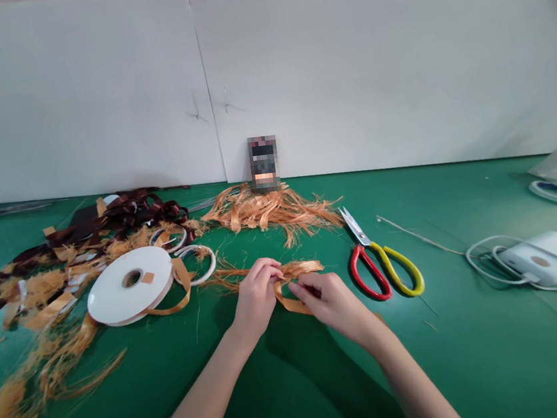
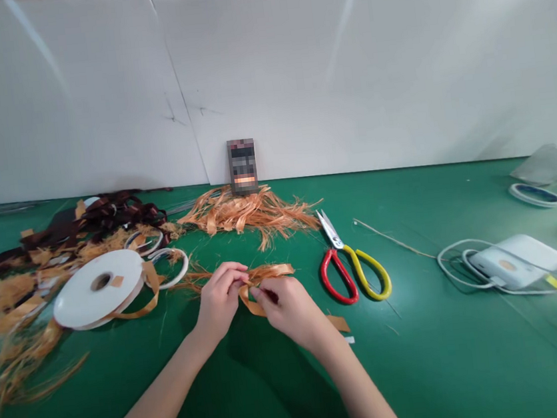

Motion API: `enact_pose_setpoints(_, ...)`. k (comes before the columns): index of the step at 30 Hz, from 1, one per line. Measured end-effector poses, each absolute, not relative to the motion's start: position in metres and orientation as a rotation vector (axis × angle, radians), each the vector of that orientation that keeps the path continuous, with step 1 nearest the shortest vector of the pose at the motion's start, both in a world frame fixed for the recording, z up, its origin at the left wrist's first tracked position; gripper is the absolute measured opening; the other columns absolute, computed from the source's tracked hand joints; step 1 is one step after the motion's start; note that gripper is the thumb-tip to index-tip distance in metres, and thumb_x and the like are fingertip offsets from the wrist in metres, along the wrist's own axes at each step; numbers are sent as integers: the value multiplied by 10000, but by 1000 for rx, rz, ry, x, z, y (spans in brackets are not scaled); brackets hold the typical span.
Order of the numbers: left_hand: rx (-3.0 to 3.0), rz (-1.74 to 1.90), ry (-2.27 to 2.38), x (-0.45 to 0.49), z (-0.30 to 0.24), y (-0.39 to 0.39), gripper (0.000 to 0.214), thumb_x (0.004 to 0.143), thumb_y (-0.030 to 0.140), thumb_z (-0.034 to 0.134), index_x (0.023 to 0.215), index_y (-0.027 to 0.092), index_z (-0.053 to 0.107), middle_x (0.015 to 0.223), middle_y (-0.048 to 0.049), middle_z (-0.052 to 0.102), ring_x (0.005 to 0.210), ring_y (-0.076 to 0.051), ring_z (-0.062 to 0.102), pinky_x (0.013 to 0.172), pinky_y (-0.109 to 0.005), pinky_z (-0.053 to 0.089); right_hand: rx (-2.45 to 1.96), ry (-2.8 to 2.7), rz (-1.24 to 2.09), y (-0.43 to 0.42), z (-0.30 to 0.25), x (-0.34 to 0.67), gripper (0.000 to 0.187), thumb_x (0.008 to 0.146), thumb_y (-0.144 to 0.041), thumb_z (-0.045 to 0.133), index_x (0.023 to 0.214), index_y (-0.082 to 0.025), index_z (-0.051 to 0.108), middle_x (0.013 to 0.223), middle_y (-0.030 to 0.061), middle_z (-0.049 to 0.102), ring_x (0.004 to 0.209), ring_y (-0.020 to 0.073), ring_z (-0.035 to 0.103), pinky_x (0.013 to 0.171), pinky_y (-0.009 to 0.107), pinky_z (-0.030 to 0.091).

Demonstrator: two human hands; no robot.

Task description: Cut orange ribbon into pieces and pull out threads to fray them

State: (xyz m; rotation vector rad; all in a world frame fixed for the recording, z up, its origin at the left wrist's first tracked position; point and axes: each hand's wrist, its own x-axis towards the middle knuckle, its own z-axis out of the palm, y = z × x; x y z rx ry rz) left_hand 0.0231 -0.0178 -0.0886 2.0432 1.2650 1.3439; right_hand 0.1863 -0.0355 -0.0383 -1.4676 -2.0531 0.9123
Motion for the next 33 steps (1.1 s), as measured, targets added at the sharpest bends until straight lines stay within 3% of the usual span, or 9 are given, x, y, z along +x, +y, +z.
enact_pose_setpoints(5,1817,1408,1162,23,-82,-17,202,804,54,530,697,194,627,819,-29,657,793,-154,628,756,-287,515,-1027,-1455,1484,-38,-34,195,410,839,-450,577,545,-177,492,540,-27,369,532,105,296,521,279,199)
enact_pose_setpoints(9,1660,1418,1179,21,-82,-12,192,766,56,559,650,190,633,778,-31,661,762,-163,630,712,-291,518,-857,-1139,1459,-38,-27,205,470,829,-536,525,512,-206,414,505,-66,188,474,99,183,484,279,207)
enact_pose_setpoints(11,1550,1410,1182,20,-83,-11,150,774,101,585,659,183,636,808,-43,662,764,-169,636,683,-290,526,-754,-913,1387,-37,-23,210,373,827,-463,559,552,-217,505,506,-77,134,459,100,136,464,270,210)
enact_pose_setpoints(14,1411,1332,1113,19,-81,-10,96,774,207,643,687,167,657,854,-54,671,706,-166,652,656,-304,547,-772,-819,1310,-36,-20,213,126,802,-340,628,813,-236,697,504,-71,245,472,98,231,487,259,268)
enact_pose_setpoints(16,1356,1257,1045,20,-78,-10,120,753,256,680,685,157,671,853,-55,684,633,-156,650,639,-318,556,-909,-933,1312,-36,-23,208,186,774,-335,675,913,-218,715,555,-48,400,534,100,360,546,261,336)
enact_pose_setpoints(19,1254,1148,942,22,-74,-12,135,708,278,734,713,150,689,861,-56,697,614,-152,647,642,-322,552,-1147,-1139,1313,-37,-32,195,253,732,-371,730,909,-196,688,673,-15,560,641,121,496,630,275,399)
enact_pose_setpoints(26,1080,1119,909,24,-73,-14,149,712,281,749,759,152,692,815,-29,686,675,-139,633,696,-285,509,-1419,-1279,1124,-37,-46,178,436,709,-487,713,960,-147,605,520,-81,427,502,97,383,507,251,323)
enact_pose_setpoints(28,1026,1149,923,25,-74,-13,168,705,286,754,764,146,683,787,-22,675,681,-137,627,715,-287,499,-1461,-1254,1126,-37,-47,178,477,689,-487,728,991,-146,588,496,-85,448,471,92,369,483,246,294)
enact_pose_setpoints(33,893,1130,830,29,-73,-16,201,701,298,761,761,152,635,801,-2,638,665,-121,600,713,-291,482,-1349,-1231,1269,-37,-45,176,252,715,-409,687,784,-168,667,628,20,630,560,134,514,538,270,367)
